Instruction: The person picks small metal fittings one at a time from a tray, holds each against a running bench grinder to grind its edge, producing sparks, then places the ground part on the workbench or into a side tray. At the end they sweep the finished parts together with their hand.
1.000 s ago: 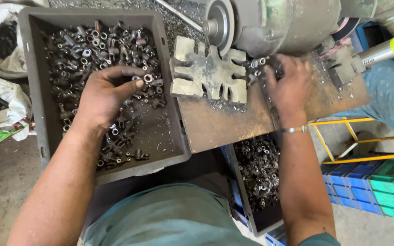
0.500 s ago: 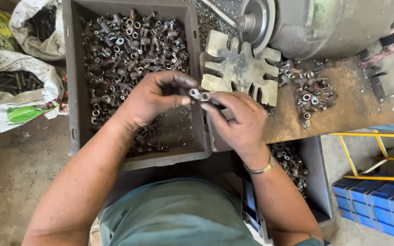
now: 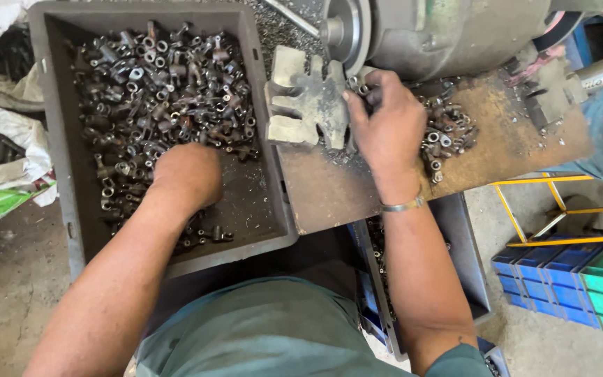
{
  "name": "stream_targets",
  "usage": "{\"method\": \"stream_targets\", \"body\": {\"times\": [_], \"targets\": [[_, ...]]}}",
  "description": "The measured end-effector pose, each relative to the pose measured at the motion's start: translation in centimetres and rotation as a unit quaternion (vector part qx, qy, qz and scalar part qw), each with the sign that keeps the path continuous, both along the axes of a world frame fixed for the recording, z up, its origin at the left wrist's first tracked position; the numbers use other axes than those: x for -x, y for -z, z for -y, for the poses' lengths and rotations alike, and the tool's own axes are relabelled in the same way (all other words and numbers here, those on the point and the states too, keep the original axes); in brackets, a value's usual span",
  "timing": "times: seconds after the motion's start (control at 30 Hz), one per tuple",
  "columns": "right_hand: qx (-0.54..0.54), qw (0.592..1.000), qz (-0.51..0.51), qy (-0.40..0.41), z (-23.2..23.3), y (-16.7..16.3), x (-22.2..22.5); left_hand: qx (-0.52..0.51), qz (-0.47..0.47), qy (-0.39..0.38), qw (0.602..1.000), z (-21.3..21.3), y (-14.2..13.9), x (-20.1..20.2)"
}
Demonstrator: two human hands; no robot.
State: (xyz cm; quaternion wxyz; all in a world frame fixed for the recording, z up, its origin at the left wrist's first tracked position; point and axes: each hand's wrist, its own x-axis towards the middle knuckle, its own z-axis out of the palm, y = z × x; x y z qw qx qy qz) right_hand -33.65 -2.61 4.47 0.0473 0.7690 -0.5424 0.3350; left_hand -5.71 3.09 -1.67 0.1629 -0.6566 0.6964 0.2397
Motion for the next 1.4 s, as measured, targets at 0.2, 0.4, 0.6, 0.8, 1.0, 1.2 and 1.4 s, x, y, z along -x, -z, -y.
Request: {"method": "stream_targets", "body": {"times": [0.2, 0.4, 0.6, 0.8, 1.0, 1.2, 1.4], "targets": [[0.037, 0.998, -0.057, 0.01, 0.8, 0.5, 0.8, -0.007, 0.01, -0.004, 1.0, 0.0, -0.7, 0.1], [0.07, 0.997, -0.042, 0.007, 1.4, -0.2, 1.4, 0.003, -0.001, -0.001, 1.0, 0.0, -0.6, 0.2], [0.016, 0.999, -0.013, 0.035, 2.3, 0.0, 0.4, 0.004, 0.002, -0.008, 1.0, -0.1, 0.1, 0.1], [0.082, 0.981, -0.1, -0.143, 1.8, -0.5, 2.3, 0.014, 0.003, 0.021, 1.0, -0.3, 0.5, 0.7], [0.179, 0.981, -0.06, 0.045, -4.7, -1.5, 2.6, 0.133, -0.111, -0.015, 0.985, 0.2, 0.3, -1.5], [-0.014, 0.983, 0.073, -0.169, -9.4, -0.3, -3.4, 0.082, -0.694, -0.097, 0.709, -0.5, 0.0, -0.8], [0.005, 0.969, 0.076, -0.236, -8.8, -0.7, -6.5, 0.0, -0.789, -0.096, 0.607, -1.2, -1.3, -0.3]]}}
